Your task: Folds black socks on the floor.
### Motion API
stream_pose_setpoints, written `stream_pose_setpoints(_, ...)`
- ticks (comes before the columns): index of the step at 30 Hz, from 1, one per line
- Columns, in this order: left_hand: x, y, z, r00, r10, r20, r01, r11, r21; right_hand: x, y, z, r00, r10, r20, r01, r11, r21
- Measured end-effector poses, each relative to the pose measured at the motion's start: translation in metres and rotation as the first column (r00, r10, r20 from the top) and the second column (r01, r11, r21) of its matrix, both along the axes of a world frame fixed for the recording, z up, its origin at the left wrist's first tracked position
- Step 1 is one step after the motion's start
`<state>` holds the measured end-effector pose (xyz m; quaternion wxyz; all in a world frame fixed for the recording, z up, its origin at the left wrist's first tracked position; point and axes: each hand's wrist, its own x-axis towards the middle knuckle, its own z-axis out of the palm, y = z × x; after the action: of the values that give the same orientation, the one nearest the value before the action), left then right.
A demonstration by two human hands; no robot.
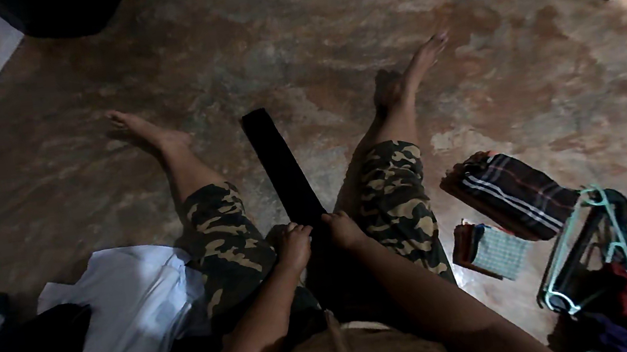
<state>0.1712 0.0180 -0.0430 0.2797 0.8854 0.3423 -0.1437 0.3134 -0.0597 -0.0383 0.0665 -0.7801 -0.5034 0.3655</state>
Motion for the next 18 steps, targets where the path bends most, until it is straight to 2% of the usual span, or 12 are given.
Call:
stream_pose_setpoints(6, 0.001, 0.006, -0.002, 0.994, 0.089, 0.056, -0.085, 0.993, -0.077, 0.004, 0.006, 0.000, 0.978, -0.170, -0.123, 0.168, 0.985, -0.033)
stream_pose_setpoints(11, 0.004, 0.012, -0.002, 0.990, 0.134, 0.037, -0.129, 0.986, -0.108, 0.010, 0.004, 0.002, 0.949, -0.225, -0.220, 0.220, 0.974, -0.049)
stream_pose_setpoints(18, 0.008, 0.011, -0.003, 0.982, 0.189, 0.009, -0.186, 0.973, -0.134, 0.013, 0.009, 0.001, 0.942, -0.264, -0.206, 0.252, 0.964, -0.083)
